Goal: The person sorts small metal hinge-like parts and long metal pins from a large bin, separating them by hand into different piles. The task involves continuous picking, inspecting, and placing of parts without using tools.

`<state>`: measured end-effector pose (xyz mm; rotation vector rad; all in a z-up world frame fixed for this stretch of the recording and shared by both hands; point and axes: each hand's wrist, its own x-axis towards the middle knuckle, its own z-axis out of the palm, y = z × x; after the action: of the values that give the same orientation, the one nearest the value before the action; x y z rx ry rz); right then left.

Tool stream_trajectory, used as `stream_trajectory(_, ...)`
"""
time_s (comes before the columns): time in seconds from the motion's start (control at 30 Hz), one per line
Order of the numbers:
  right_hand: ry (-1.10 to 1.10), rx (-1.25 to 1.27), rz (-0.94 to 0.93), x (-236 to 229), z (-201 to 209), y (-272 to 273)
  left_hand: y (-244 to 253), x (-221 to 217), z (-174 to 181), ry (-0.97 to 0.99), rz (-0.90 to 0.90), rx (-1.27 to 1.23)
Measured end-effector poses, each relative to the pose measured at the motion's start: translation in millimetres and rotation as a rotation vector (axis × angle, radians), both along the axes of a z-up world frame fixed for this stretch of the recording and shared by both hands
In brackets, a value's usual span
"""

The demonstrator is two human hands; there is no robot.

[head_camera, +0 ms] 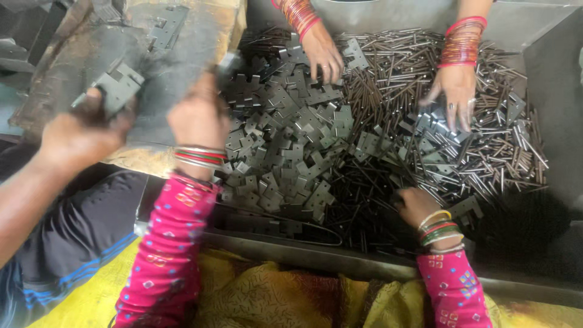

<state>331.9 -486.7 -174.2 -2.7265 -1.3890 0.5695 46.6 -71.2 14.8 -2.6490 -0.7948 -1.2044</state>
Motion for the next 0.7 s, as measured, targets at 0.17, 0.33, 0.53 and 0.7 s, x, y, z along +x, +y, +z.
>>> stream_trajectory(0.17, 0.113, -0.037, -0.029, -0.3, 12.0, -6.9, 64.1, -42.0, -7.1, 0.148, 0.433, 0.074)
stream_trajectory(0.33, 0.13, -0.053, -0.034, -10.0, 34.1, -0.6, 45.3, -34.1, 4.4, 0.101, 0.431, 0.239)
stream_trajectory(0.53, 0.172, 0.739, -0.062, -19.6, 64.3, -10.7, -55.6, 25.0, -12.3, 0.224, -0.165, -0.187)
stream_trajectory(0.7, 0.636, 1.302, -0.569, -25.2, 87.9, -12.6, -137.1, 50.3, -71.8, 0.535, -0.533, -0.074)
